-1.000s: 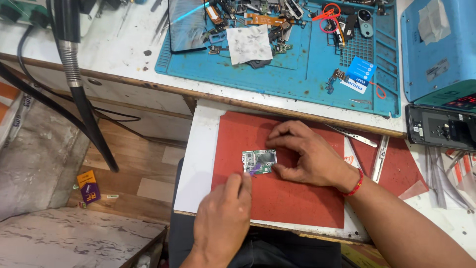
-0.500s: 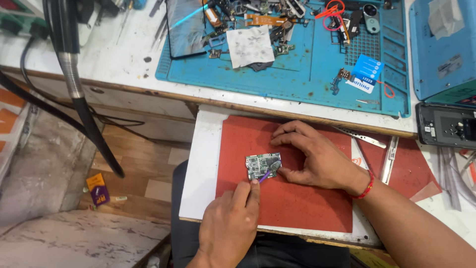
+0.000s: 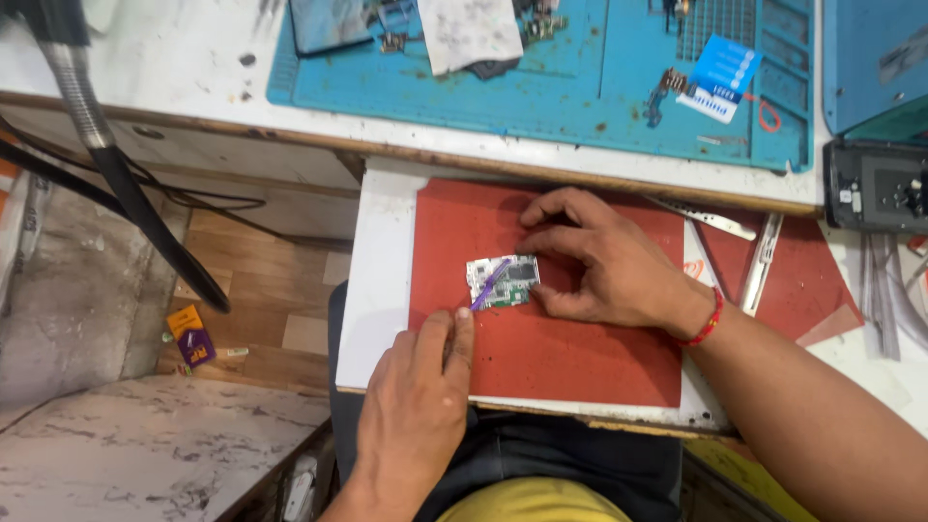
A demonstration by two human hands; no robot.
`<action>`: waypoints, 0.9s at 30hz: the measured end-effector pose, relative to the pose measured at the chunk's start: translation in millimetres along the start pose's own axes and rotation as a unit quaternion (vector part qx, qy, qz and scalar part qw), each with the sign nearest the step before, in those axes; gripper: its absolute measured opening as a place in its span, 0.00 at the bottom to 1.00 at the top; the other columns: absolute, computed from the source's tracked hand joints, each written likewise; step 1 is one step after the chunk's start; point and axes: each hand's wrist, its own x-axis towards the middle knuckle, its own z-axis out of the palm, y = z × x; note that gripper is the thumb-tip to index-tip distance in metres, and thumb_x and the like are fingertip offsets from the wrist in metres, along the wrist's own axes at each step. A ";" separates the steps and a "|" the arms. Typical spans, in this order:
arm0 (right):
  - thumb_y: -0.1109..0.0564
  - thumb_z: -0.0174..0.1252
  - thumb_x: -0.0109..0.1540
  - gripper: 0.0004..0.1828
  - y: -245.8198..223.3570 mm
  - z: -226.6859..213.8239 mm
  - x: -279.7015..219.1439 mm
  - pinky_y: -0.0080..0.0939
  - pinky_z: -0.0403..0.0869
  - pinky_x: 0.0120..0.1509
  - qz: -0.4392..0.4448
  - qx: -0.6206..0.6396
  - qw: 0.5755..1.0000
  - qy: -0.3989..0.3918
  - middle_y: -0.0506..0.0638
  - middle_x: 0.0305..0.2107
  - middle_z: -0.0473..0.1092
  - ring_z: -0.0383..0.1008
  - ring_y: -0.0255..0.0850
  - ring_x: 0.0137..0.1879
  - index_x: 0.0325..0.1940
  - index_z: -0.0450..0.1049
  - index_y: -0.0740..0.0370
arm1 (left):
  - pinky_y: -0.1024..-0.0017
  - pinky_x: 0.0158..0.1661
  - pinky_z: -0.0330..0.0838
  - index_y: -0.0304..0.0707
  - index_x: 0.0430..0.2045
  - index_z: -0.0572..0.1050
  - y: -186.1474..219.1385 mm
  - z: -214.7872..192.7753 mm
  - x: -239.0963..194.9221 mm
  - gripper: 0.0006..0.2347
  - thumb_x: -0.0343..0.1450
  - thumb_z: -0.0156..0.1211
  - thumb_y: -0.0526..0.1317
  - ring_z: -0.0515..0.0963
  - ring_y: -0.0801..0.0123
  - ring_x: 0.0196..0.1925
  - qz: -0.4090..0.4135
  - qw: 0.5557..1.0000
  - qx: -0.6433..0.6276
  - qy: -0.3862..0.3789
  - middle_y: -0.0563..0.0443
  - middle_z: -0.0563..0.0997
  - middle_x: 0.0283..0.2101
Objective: The person cleans a small electronic circuit board using a toothbrush. They scrub the surface of the board repeatedly on a red work mat, occasionally flipping the board to clean different sides.
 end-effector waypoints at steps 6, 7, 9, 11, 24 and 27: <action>0.55 0.71 0.49 0.21 -0.7 2.0 -1.0 0.45 0.75 0.59 -0.008 -0.007 1.000 0.007 0.53 0.53 0.70 0.72 0.48 0.59 0.45 0.81 0.61 | 0.59 0.30 0.79 0.33 0.58 0.75 -4.0 -15.4 -11.7 0.22 0.67 0.57 0.29 0.83 0.51 0.32 -0.144 0.982 -0.059 -0.109 0.42 0.77 0.47; 0.56 0.71 0.49 0.20 -1.1 2.1 -1.4 0.44 0.75 0.60 -0.009 -0.007 1.000 0.008 0.53 0.53 0.70 0.72 0.48 0.59 0.45 0.81 0.61 | 0.60 0.30 0.79 0.31 0.56 0.75 -2.3 -15.2 -11.4 0.22 0.65 0.57 0.29 0.84 0.52 0.31 -0.132 0.984 -0.058 -0.104 0.42 0.77 0.47; 0.56 0.71 0.50 0.20 -0.2 2.2 -1.1 0.44 0.75 0.61 -0.016 -0.015 1.000 0.015 0.53 0.53 0.70 0.72 0.48 0.60 0.45 0.81 0.61 | 0.60 0.29 0.80 0.27 0.54 0.73 2.8 -12.9 -9.6 0.22 0.63 0.56 0.27 0.84 0.53 0.30 -0.107 0.988 -0.054 -0.094 0.41 0.76 0.47; 0.56 0.71 0.50 0.20 1.7 3.2 -1.2 0.45 0.74 0.62 -0.032 -0.028 0.999 0.017 0.53 0.53 0.70 0.72 0.49 0.60 0.45 0.81 0.62 | 0.60 0.31 0.80 0.26 0.55 0.73 -3.0 0.1 3.4 0.21 0.64 0.56 0.28 0.84 0.54 0.32 -0.089 0.993 -0.041 -0.059 0.40 0.75 0.45; 0.58 0.70 0.51 0.19 3.2 4.1 -0.6 0.43 0.74 0.60 -0.036 -0.010 0.999 0.016 0.54 0.53 0.69 0.72 0.46 0.59 0.45 0.81 0.63 | 0.62 0.24 0.76 0.34 0.47 0.80 -10.4 -5.0 -7.3 0.12 0.70 0.58 0.31 0.81 0.59 0.24 -0.110 0.994 -0.023 0.014 0.49 0.76 0.37; 0.58 0.71 0.50 0.19 2.8 5.4 -5.0 0.43 0.74 0.60 -0.033 -0.023 0.999 0.011 0.54 0.53 0.69 0.72 0.47 0.60 0.45 0.81 0.63 | 0.64 0.24 0.75 0.30 0.47 0.81 -0.1 -3.1 -15.7 0.14 0.67 0.58 0.28 0.80 0.62 0.24 -0.026 0.999 -0.033 0.032 0.48 0.75 0.36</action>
